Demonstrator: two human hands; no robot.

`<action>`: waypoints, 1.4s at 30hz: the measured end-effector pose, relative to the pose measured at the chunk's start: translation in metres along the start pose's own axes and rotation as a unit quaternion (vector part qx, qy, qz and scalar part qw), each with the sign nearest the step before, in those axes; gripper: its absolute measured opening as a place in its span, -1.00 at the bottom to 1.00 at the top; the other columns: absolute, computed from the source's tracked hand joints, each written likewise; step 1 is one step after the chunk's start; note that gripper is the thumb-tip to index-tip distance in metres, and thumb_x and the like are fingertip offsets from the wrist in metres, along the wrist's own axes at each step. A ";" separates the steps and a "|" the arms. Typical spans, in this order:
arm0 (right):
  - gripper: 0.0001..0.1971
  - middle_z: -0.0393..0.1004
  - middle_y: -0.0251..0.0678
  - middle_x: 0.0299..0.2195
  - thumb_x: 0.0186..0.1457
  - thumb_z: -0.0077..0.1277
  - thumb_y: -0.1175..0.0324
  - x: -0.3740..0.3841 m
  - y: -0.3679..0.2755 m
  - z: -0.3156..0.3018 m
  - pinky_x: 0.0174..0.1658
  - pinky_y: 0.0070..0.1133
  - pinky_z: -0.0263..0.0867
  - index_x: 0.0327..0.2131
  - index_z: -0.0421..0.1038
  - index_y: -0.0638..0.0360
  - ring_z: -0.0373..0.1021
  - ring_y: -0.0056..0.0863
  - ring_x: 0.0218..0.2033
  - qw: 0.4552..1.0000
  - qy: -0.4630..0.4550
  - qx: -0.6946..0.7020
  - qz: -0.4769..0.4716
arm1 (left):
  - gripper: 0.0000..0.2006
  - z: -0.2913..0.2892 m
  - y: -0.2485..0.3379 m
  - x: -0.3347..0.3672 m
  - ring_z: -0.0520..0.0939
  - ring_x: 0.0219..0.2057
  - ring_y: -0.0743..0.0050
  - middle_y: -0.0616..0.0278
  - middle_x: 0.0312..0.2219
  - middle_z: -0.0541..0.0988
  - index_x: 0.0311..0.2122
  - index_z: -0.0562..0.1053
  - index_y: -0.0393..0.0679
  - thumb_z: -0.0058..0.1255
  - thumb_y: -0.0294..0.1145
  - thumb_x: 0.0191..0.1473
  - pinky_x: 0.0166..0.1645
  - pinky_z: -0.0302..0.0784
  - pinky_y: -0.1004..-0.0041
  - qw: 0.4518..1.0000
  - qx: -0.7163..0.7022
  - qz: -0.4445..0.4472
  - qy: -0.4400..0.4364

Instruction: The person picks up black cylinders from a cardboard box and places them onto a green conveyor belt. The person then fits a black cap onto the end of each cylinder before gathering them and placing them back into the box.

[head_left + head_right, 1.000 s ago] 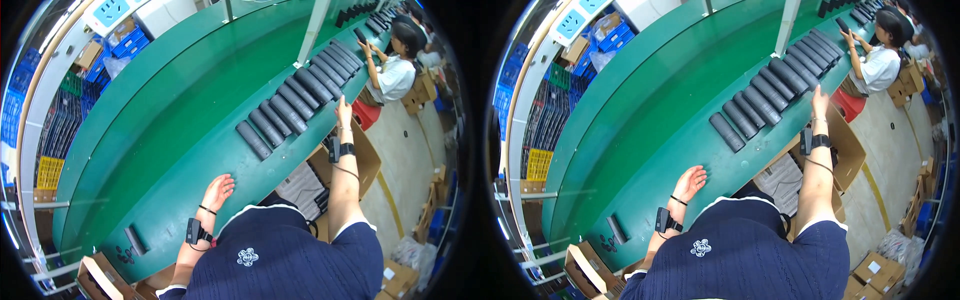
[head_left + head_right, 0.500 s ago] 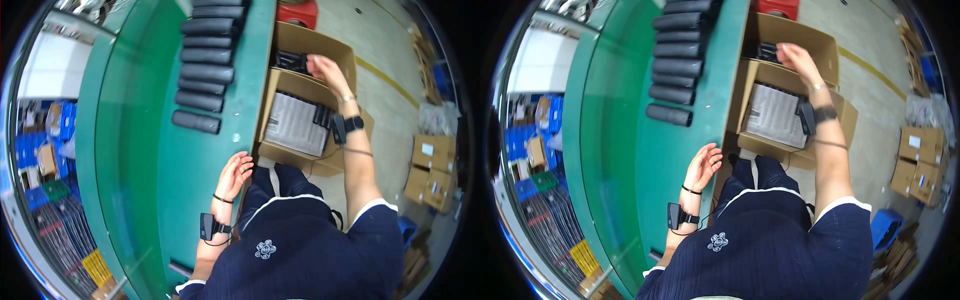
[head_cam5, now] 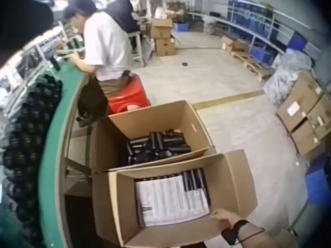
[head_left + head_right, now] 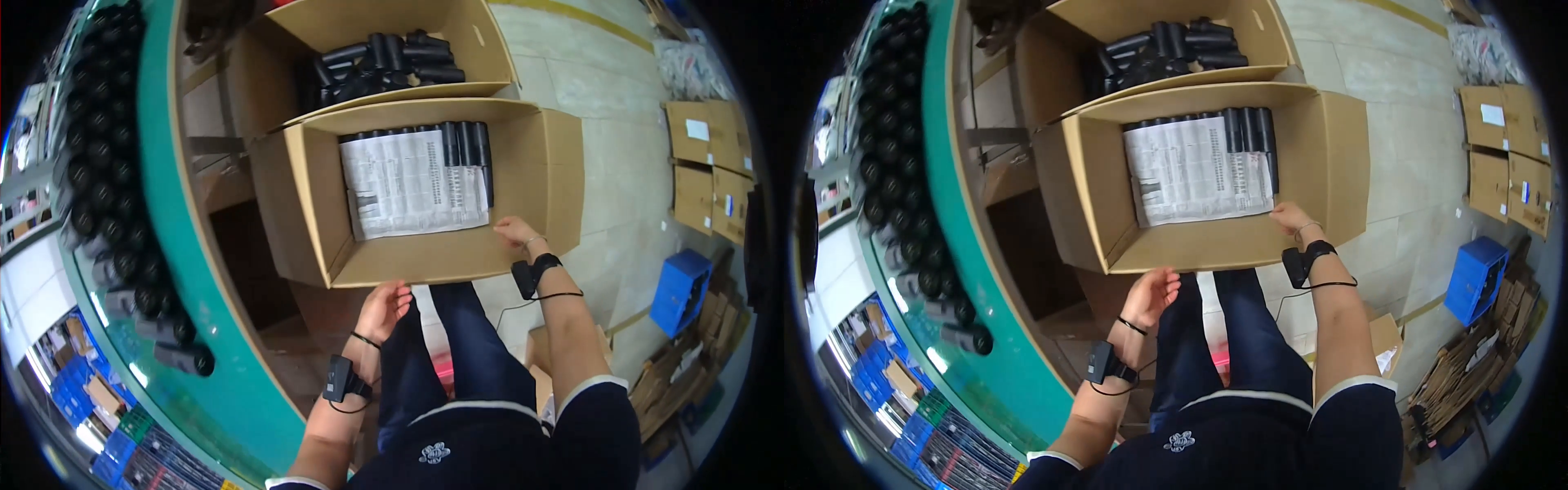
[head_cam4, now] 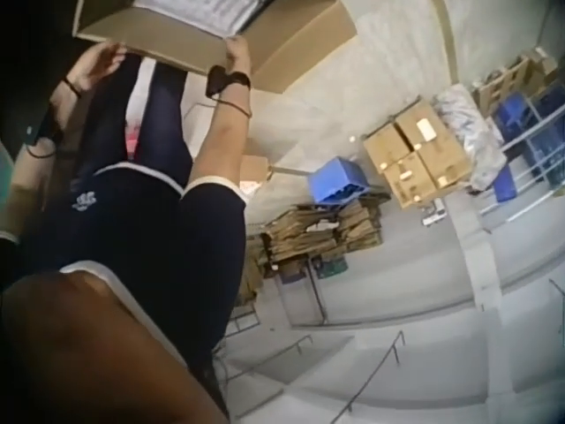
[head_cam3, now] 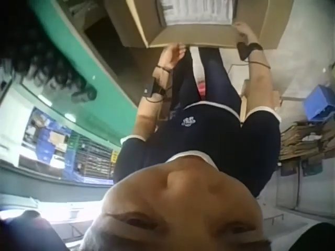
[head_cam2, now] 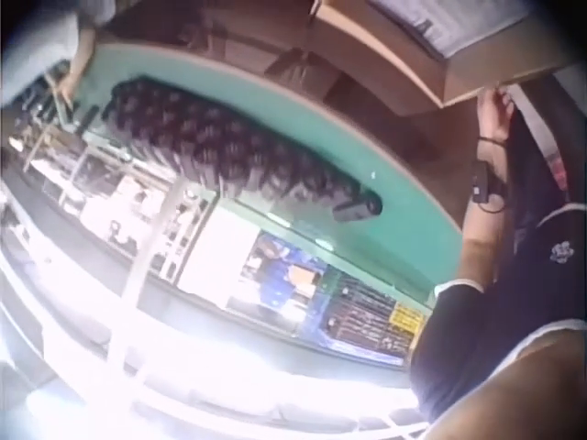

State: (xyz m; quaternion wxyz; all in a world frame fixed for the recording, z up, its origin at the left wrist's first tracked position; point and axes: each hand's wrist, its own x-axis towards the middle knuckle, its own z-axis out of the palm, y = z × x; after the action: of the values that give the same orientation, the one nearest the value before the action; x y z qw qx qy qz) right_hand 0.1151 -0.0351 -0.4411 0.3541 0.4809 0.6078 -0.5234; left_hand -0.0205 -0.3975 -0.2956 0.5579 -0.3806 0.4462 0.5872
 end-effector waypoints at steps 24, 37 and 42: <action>-0.35 0.46 -0.14 -0.16 -0.16 0.27 0.31 0.357 -0.021 -0.034 -0.11 -0.51 0.38 0.02 0.25 0.35 0.44 -0.39 -0.19 0.928 0.076 0.281 -0.232 | -0.10 0.144 0.073 0.539 0.45 0.00 0.13 -0.03 0.01 0.39 0.22 0.03 -0.30 0.16 0.08 -0.06 0.10 0.34 0.28 0.910 0.327 0.252 -0.033; -0.22 0.26 -0.27 0.06 -0.13 0.11 0.54 0.192 -0.055 0.069 0.13 -0.51 0.14 0.21 0.02 0.20 0.21 -0.45 0.09 0.880 -0.136 0.373 -0.260 | -0.39 0.062 0.057 0.363 0.46 -0.13 0.44 0.24 -0.17 0.47 0.05 0.27 -0.21 0.27 -0.36 -0.12 -0.01 0.39 0.43 0.930 0.214 0.241 -0.175; -0.14 0.27 -0.30 0.04 -0.27 0.23 0.44 0.015 -0.073 0.085 0.19 -0.46 0.06 0.17 0.04 0.26 0.18 -0.44 0.10 0.906 -0.146 0.296 -0.265 | -0.25 0.048 0.027 0.179 0.34 0.03 0.45 0.22 0.00 0.33 0.14 0.13 -0.19 0.30 -0.48 -0.15 0.13 0.26 0.37 0.909 0.224 0.322 -0.144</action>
State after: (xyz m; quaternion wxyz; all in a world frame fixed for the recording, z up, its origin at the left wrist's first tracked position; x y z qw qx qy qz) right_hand 0.0349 -0.1137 -0.4508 0.1284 0.3027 0.4718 -0.8181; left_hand -0.0608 -0.2948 -0.4474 0.4671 0.0071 0.5791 0.6682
